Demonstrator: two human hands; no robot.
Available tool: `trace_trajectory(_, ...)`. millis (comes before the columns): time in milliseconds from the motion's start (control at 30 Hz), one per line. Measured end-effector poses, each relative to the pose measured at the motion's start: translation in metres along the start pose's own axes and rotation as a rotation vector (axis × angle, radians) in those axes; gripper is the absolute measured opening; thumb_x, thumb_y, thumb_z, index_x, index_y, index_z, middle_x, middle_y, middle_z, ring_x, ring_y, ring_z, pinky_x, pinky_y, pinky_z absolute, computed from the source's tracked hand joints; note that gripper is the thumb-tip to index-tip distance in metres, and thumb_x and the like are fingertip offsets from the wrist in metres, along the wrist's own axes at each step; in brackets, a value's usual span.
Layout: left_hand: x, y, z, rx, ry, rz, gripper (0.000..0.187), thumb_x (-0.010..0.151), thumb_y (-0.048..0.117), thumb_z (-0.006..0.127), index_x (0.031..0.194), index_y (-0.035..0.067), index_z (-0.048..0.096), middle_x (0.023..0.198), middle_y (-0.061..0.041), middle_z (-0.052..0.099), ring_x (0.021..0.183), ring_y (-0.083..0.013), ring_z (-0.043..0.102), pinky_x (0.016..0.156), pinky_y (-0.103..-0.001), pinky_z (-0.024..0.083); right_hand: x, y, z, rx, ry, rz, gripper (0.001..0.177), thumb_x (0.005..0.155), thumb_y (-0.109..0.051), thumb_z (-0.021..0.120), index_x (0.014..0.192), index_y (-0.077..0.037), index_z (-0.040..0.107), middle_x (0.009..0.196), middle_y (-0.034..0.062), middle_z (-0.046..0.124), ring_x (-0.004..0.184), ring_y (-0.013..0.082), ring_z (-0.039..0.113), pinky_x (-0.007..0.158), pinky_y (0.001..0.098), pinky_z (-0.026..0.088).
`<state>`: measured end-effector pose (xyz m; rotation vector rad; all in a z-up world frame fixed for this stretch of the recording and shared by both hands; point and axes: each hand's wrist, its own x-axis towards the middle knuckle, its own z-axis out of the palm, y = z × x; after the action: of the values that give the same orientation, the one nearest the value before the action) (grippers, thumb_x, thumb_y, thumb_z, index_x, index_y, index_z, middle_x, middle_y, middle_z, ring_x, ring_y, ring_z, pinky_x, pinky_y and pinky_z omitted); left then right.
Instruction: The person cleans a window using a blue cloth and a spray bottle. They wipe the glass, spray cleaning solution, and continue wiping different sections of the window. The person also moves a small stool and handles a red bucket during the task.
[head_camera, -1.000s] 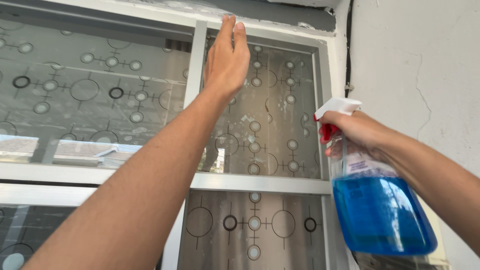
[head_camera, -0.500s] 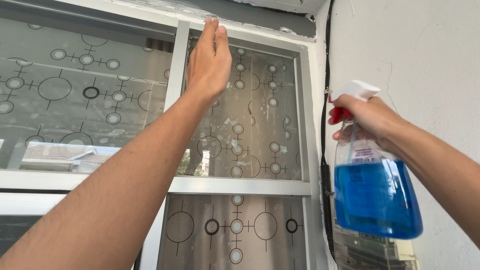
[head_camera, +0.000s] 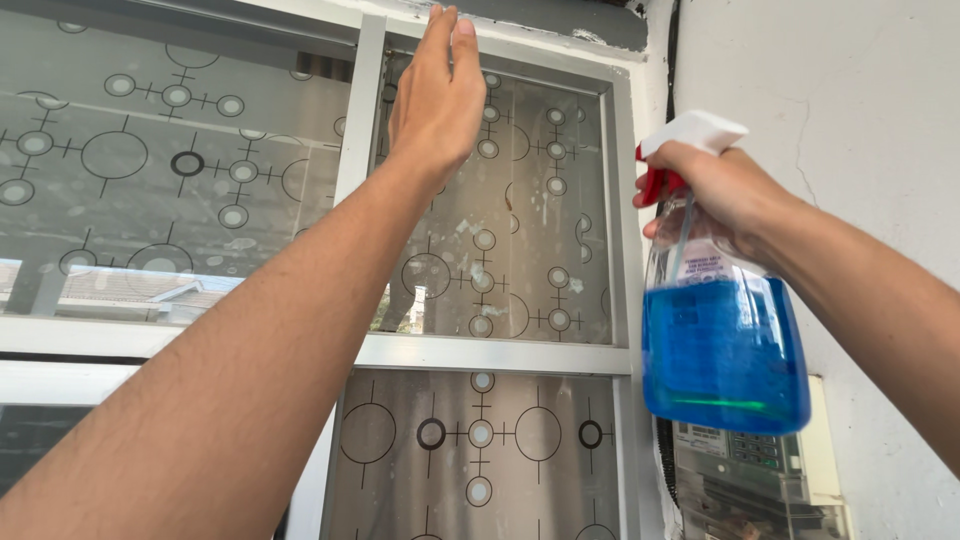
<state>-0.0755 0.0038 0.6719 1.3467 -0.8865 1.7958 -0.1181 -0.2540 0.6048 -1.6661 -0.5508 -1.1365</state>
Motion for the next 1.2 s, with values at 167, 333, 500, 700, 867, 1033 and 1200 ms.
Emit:
trace_trajectory(167,-0.004,-0.001,-0.010,0.005,0.012,0.022,0.060,0.106,0.049,0.027,0.155,0.016,0.040,0.165,-0.004,0.038,0.149,-0.0314,0.039,0.120,-0.043,0.032,0.007,-0.002,0.002,0.038,-0.005,-0.086,0.030,0.096,-0.025,0.053,0.105,0.002,0.062,0.092,0.0128,0.070,0.066,0.0253,0.070,0.061,0.0383,0.061)
trace_trajectory(333,-0.012,-0.010,-0.015,-0.045,-0.018,-0.096,0.059,0.103,0.048,0.027,0.156,0.026,0.039,0.150,-0.006,0.057,0.140,-0.0331,0.051,0.115,-0.044,0.038,0.012,-0.004,0.010,0.060,-0.005,-0.119,0.027,0.096,-0.025,0.053,0.104,0.000,0.062,0.093,0.0116,0.070,0.066,0.0250,0.069,0.060,0.0383,0.060)
trace_trajectory(500,-0.025,-0.024,-0.005,-0.060,0.018,-0.020,0.057,0.105,0.048,0.031,0.155,0.023,0.042,0.160,-0.006,0.046,0.144,-0.0345,0.045,0.116,-0.045,0.035,0.021,-0.006,0.024,0.054,-0.059,-0.189,0.026,0.096,-0.024,0.053,0.110,-0.004,0.060,0.095,0.0136,0.069,0.066,0.0249,0.068,0.059,0.0389,0.060)
trace_trajectory(700,-0.053,-0.043,0.007,-0.182,-0.014,-0.035,0.060,0.104,0.047,0.031,0.155,0.016,0.041,0.166,-0.003,0.034,0.150,-0.0301,0.037,0.121,-0.042,0.030,0.034,-0.007,0.034,-0.019,-0.032,-0.188,0.031,0.096,-0.025,0.052,0.111,0.000,0.061,0.096,0.0128,0.070,0.067,0.0249,0.068,0.061,0.0390,0.060)
trace_trajectory(867,-0.083,-0.066,0.016,-0.233,-0.045,-0.097,0.060,0.104,0.046,0.031,0.155,0.016,0.039,0.167,-0.002,0.029,0.152,-0.0283,0.030,0.120,-0.042,0.025,0.041,0.002,0.043,-0.071,-0.031,-0.204,0.030,0.097,-0.025,0.052,0.111,0.000,0.061,0.097,0.0106,0.069,0.070,0.0243,0.069,0.062,0.0382,0.061)
trace_trajectory(1033,-0.094,-0.085,0.026,-0.257,-0.017,-0.124,0.059,0.104,0.043,0.031,0.154,0.014,0.042,0.167,-0.005,0.032,0.153,-0.0281,0.031,0.121,-0.041,0.026,0.046,0.014,0.053,-0.087,-0.029,-0.178,0.030,0.096,-0.024,0.053,0.112,-0.001,0.060,0.096,0.0097,0.069,0.070,0.0240,0.069,0.061,0.0383,0.061)
trace_trajectory(1200,-0.100,-0.098,0.031,-0.220,-0.028,-0.122,0.058,0.104,0.042,0.032,0.154,0.013,0.042,0.166,-0.004,0.033,0.152,-0.0283,0.033,0.121,-0.041,0.027,0.046,0.024,0.049,-0.052,-0.040,-0.164,0.030,0.097,-0.025,0.052,0.113,0.000,0.060,0.096,0.0108,0.069,0.069,0.0239,0.068,0.060,0.0377,0.060)
